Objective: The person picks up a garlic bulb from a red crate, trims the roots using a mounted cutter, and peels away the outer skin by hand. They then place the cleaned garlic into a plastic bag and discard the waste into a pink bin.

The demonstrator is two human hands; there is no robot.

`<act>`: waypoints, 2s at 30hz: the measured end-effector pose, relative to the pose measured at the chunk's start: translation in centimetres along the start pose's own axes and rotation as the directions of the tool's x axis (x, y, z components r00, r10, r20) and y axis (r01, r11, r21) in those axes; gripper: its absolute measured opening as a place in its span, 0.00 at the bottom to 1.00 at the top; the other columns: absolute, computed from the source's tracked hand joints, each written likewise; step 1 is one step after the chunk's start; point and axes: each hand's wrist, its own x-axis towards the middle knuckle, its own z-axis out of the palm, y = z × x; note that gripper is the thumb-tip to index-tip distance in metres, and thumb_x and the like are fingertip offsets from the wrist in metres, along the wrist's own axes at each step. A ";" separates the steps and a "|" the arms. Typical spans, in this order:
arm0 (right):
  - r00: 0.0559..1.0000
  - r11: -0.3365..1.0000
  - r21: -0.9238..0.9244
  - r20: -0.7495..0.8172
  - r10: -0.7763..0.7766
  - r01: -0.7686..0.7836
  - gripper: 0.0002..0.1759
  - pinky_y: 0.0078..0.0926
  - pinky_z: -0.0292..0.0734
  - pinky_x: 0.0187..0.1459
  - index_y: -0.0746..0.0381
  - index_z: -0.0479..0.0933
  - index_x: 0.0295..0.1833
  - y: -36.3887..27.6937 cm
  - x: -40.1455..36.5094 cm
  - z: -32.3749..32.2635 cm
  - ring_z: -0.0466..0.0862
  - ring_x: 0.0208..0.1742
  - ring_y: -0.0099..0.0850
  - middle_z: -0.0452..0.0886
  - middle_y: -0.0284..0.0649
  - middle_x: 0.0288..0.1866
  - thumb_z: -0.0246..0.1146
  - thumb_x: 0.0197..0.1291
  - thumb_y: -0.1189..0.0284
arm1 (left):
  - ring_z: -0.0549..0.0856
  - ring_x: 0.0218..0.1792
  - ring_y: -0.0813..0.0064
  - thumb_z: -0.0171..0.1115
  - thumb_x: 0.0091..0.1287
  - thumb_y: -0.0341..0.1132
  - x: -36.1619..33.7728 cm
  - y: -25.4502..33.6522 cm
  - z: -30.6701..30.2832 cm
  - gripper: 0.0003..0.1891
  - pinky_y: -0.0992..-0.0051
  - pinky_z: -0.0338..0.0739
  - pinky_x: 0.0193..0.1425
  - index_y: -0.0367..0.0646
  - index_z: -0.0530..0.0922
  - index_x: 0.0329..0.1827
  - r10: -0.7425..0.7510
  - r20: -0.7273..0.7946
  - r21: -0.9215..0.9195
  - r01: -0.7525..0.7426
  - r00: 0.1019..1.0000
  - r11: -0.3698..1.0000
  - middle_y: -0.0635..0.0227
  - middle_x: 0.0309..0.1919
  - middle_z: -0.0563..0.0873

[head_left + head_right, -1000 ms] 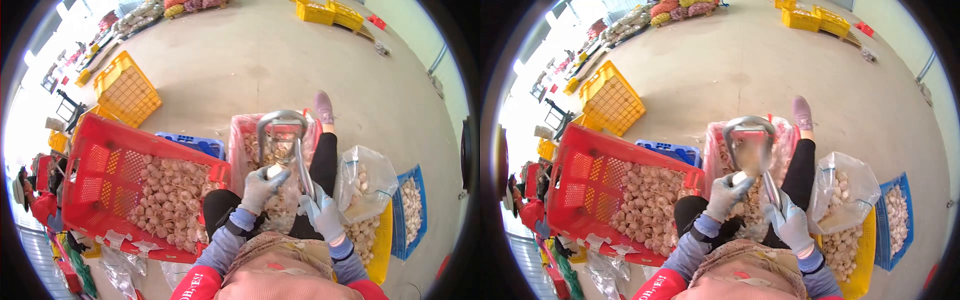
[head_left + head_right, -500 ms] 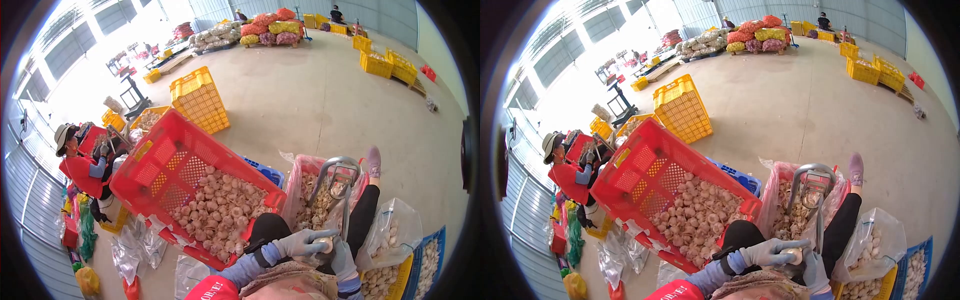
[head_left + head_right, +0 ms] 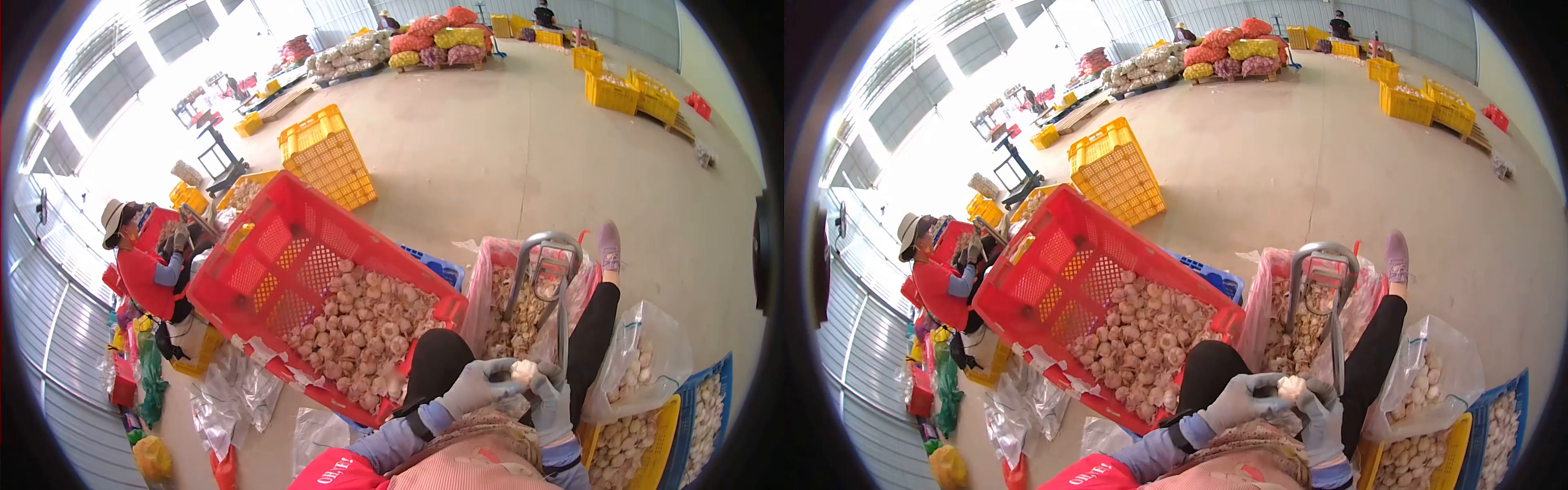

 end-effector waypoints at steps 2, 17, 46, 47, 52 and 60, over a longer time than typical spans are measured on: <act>1.000 0.996 -0.084 -0.016 -0.022 0.021 0.20 0.28 0.84 0.48 0.64 0.75 0.52 -0.1 -0.1 0.2 0.84 0.46 0.30 0.81 0.42 0.51 0.69 0.62 0.63 | 0.80 0.32 0.89 0.74 0.61 0.36 0.2 -0.5 0.4 0.23 0.85 0.76 0.36 0.34 0.80 0.56 -0.103 -0.017 -0.292 0.093 0.995 0.952 0.75 0.35 0.85; 0.955 0.854 0.431 0.089 0.283 -0.293 0.21 0.20 0.83 0.38 0.58 0.76 0.57 0.2 1.1 -1.4 0.84 0.41 0.22 0.83 0.32 0.44 0.67 0.64 0.59 | 0.77 0.23 0.88 0.64 0.69 0.35 2.3 -1.0 -0.3 0.10 0.85 0.71 0.26 0.40 0.83 0.47 -0.131 -0.159 -0.249 0.089 0.979 0.964 0.77 0.31 0.85; 0.979 0.816 -0.555 -0.015 -0.204 0.161 0.19 0.19 0.76 0.42 0.69 0.75 0.59 -6.3 -1.6 -2.6 0.79 0.36 0.22 0.84 0.38 0.41 0.57 0.66 0.72 | 0.78 0.29 0.84 0.56 0.73 0.42 3.9 -1.1 1.0 0.16 0.79 0.78 0.29 0.43 0.79 0.57 -0.366 -0.185 -0.750 0.110 0.912 0.652 0.75 0.36 0.78; 0.998 0.869 -0.494 0.054 0.017 0.012 0.19 0.19 0.76 0.40 0.69 0.75 0.59 -4.8 -1.8 -1.3 0.79 0.34 0.21 0.83 0.37 0.40 0.56 0.65 0.73 | 0.78 0.28 0.84 0.57 0.73 0.42 4.1 -0.5 1.6 0.16 0.80 0.77 0.30 0.44 0.80 0.57 -0.359 -0.221 -0.698 0.110 0.907 0.707 0.75 0.37 0.79; 1.000 0.842 -0.539 0.022 0.009 0.005 0.24 0.20 0.76 0.39 0.71 0.75 0.59 0.2 -1.3 2.6 0.79 0.37 0.20 0.83 0.35 0.39 0.63 0.66 0.64 | 0.78 0.36 0.88 0.56 0.75 0.41 3.7 -0.8 3.8 0.18 0.83 0.75 0.42 0.45 0.78 0.62 -0.090 -0.378 -0.391 -0.071 0.921 0.918 0.75 0.45 0.83; 1.000 0.834 -0.552 -0.014 -0.009 0.000 0.23 0.22 0.82 0.33 0.70 0.77 0.54 -1.2 0.3 -0.5 0.83 0.34 0.25 0.83 0.37 0.37 0.62 0.67 0.59 | 0.73 0.63 0.78 0.55 0.75 0.45 1.6 -2.2 2.0 0.28 0.76 0.66 0.68 0.38 0.66 0.72 0.170 -0.170 0.137 -0.147 0.971 0.980 0.66 0.67 0.74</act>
